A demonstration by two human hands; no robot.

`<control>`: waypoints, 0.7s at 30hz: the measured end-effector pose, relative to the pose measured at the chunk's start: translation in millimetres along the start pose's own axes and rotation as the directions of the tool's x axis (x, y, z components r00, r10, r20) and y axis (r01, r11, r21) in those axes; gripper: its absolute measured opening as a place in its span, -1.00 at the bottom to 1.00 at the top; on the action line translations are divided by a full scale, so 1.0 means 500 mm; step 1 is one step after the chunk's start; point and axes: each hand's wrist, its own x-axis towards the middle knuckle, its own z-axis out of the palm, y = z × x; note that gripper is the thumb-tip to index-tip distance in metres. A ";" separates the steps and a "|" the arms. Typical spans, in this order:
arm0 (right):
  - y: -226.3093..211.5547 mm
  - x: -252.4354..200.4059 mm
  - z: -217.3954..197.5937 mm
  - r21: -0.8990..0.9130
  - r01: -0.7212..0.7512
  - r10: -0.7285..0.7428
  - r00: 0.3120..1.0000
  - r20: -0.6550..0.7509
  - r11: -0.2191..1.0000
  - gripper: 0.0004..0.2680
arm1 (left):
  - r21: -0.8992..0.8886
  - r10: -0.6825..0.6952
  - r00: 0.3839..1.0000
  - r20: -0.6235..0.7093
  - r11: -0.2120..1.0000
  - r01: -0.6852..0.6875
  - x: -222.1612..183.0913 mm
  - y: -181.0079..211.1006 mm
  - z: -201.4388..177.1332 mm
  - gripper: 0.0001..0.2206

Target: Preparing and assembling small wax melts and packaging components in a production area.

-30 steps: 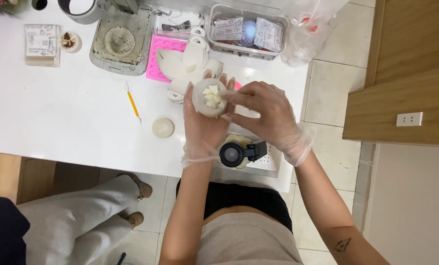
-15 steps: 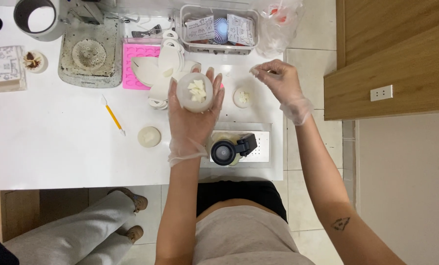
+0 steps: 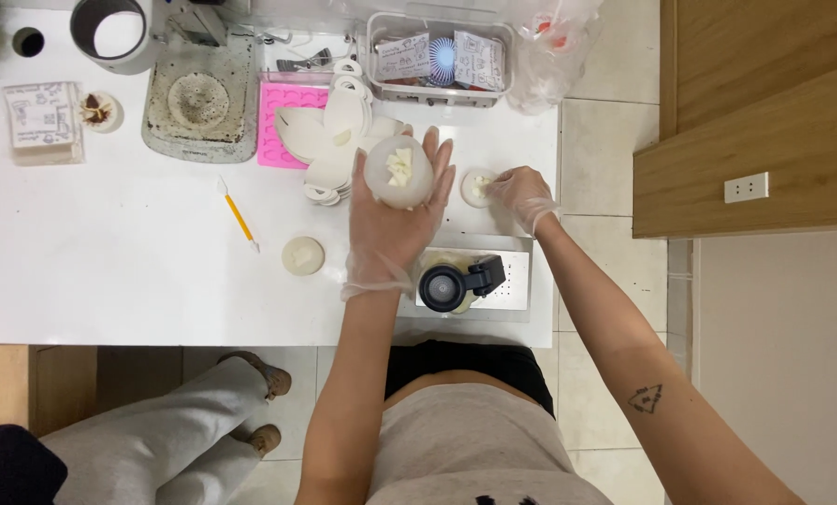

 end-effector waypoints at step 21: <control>-0.256 -0.393 -0.068 0.328 0.595 -0.406 0.771 -0.490 0.734 -0.84 | 0.462 0.235 0.938 0.256 0.822 -0.333 0.019 -0.061 0.014 -0.44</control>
